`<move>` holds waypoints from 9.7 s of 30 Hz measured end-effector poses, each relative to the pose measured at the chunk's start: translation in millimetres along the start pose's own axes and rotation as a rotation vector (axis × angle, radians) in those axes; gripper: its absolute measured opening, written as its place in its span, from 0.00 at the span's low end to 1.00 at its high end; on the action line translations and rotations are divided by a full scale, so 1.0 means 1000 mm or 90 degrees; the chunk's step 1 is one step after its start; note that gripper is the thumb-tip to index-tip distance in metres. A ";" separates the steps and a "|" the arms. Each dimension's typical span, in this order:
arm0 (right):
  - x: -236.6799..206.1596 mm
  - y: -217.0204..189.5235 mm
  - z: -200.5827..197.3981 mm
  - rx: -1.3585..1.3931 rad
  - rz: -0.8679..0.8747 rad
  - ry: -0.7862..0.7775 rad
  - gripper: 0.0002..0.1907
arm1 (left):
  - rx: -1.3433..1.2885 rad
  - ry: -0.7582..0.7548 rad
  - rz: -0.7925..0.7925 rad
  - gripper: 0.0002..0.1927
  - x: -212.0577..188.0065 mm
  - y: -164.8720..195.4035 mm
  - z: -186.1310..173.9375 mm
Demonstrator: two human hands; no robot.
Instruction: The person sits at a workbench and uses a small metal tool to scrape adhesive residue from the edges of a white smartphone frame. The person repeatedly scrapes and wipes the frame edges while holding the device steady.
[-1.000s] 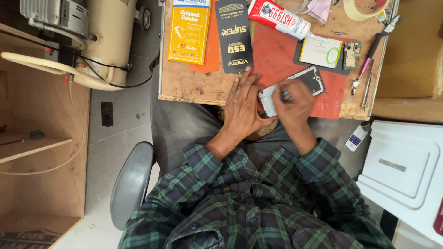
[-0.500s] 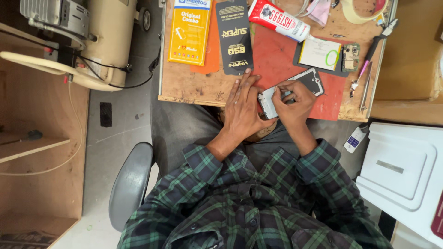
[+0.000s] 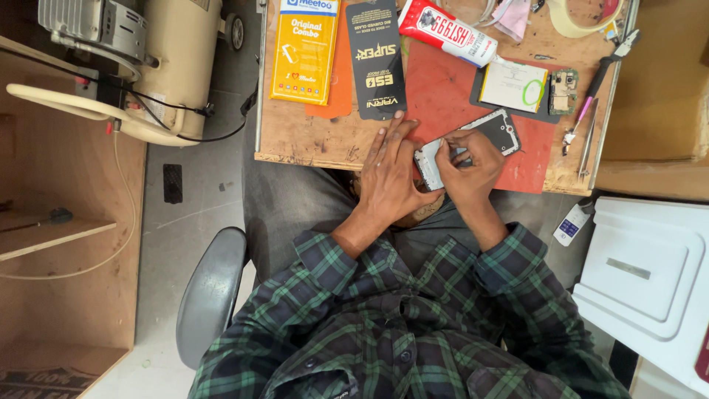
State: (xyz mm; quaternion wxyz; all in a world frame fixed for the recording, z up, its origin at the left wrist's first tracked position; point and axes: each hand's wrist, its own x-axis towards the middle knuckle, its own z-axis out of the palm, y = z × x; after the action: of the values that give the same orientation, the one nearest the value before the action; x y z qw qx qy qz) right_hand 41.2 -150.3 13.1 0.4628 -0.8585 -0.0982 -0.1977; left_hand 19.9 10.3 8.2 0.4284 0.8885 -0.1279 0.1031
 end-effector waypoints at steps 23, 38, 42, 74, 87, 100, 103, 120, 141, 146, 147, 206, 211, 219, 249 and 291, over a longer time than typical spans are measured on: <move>-0.001 -0.015 -0.001 -0.046 -0.080 -0.044 0.09 | -0.011 0.004 0.010 0.35 -0.001 0.002 -0.003; -0.002 -0.012 0.002 -0.052 -0.102 -0.054 0.10 | -0.020 0.014 0.010 0.37 -0.002 0.000 0.000; 0.005 -0.009 -0.001 -0.098 -0.073 0.005 0.09 | -0.034 0.017 0.003 0.39 0.000 0.001 0.001; 0.004 -0.001 -0.008 -0.016 -0.051 -0.050 0.10 | 0.000 0.007 0.020 0.41 -0.002 0.000 -0.002; 0.024 0.073 -0.042 0.181 0.181 0.055 0.09 | 0.001 0.009 0.017 0.39 -0.003 -0.001 -0.003; 0.018 0.061 -0.059 0.208 0.199 0.017 0.05 | 0.010 -0.027 0.008 0.39 -0.004 0.002 -0.008; 0.010 0.035 -0.042 0.279 0.193 -0.052 0.05 | 0.016 -0.042 0.014 0.43 -0.003 0.005 -0.011; 0.000 -0.015 -0.013 0.067 0.050 -0.170 0.07 | -0.014 -0.038 -0.069 0.48 -0.009 0.009 -0.020; -0.003 -0.012 -0.011 0.067 0.029 -0.174 0.06 | -0.012 0.001 -0.047 0.35 -0.009 0.007 -0.013; -0.002 -0.013 -0.012 0.070 0.040 -0.194 0.06 | -0.012 -0.015 -0.051 0.36 -0.009 0.006 -0.013; -0.002 -0.013 -0.012 0.075 0.048 -0.192 0.06 | -0.009 -0.015 -0.051 0.36 -0.009 0.006 -0.013; -0.006 0.000 -0.011 -0.048 0.027 -0.028 0.06 | -0.010 -0.044 -0.035 0.39 -0.005 0.015 -0.027; -0.004 0.033 -0.021 0.302 0.194 -0.018 0.05 | -0.269 -0.005 -0.044 0.21 0.025 0.077 -0.130; -0.001 0.037 -0.028 0.289 0.200 -0.089 0.04 | -0.814 -0.204 0.409 0.19 0.020 0.137 -0.183; 0.000 0.002 -0.015 0.011 -0.021 -0.083 0.07 | -0.012 -0.055 -0.040 0.49 -0.017 0.011 -0.017; 0.011 0.001 -0.022 -0.091 -0.008 -0.010 0.06 | -0.034 -0.028 -0.020 0.41 -0.012 -0.001 -0.001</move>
State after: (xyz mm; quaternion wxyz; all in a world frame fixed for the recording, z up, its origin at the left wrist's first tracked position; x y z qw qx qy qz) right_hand 46.2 -168.8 28.2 0.3983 -0.8903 -0.0929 -0.2002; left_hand 9.1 13.2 4.2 0.4508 0.8807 -0.1260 0.0730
